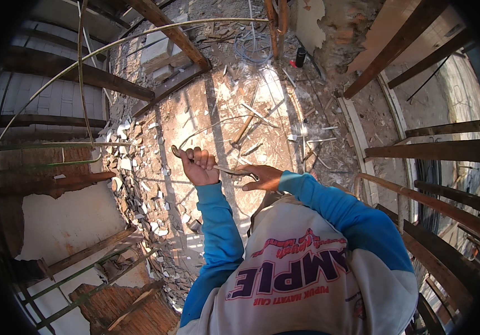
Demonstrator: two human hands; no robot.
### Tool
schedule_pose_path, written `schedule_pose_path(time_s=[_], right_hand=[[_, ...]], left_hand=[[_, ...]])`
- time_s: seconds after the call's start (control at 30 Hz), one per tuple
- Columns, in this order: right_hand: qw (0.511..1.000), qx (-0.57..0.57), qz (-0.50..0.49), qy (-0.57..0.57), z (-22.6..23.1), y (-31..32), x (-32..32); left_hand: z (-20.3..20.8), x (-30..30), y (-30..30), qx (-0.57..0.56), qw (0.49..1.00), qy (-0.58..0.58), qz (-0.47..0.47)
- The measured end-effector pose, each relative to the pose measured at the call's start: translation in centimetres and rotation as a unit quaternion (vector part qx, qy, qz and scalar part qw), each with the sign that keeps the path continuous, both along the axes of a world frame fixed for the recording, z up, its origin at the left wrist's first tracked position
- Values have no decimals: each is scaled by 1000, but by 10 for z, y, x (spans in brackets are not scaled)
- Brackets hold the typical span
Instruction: The person coils a length of white electrical wire into a circular loop, holding one end and wrapping the rest around their hand before securing the coil.
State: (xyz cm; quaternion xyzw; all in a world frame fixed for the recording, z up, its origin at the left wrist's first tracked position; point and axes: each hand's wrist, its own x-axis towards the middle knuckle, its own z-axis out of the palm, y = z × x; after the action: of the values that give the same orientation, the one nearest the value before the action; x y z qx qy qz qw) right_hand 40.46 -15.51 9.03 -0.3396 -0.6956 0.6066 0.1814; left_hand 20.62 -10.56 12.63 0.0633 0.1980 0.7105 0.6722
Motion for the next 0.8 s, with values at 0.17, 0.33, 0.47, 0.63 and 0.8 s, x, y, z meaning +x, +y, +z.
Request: schedule_pose_path(time_s=[0.17,0.33,0.47,0.63,0.8], right_hand=[[988,-100,-120,5,-6,-17,2],[979,94,-167,-74,39,0,28],[974,116,-191,-31,64,11,43],[966,48,-248,47,57,30,45],[915,169,-349,110,62,26,4]], left_hand=[[3,-2,-1,-133,986,85,51],[-9,-23,-5,-312,874,359,100],[8,-16,-9,8,746,649,151],[40,5,-1,137,786,588,-135],[57,77,-14,169,855,459,-172]])
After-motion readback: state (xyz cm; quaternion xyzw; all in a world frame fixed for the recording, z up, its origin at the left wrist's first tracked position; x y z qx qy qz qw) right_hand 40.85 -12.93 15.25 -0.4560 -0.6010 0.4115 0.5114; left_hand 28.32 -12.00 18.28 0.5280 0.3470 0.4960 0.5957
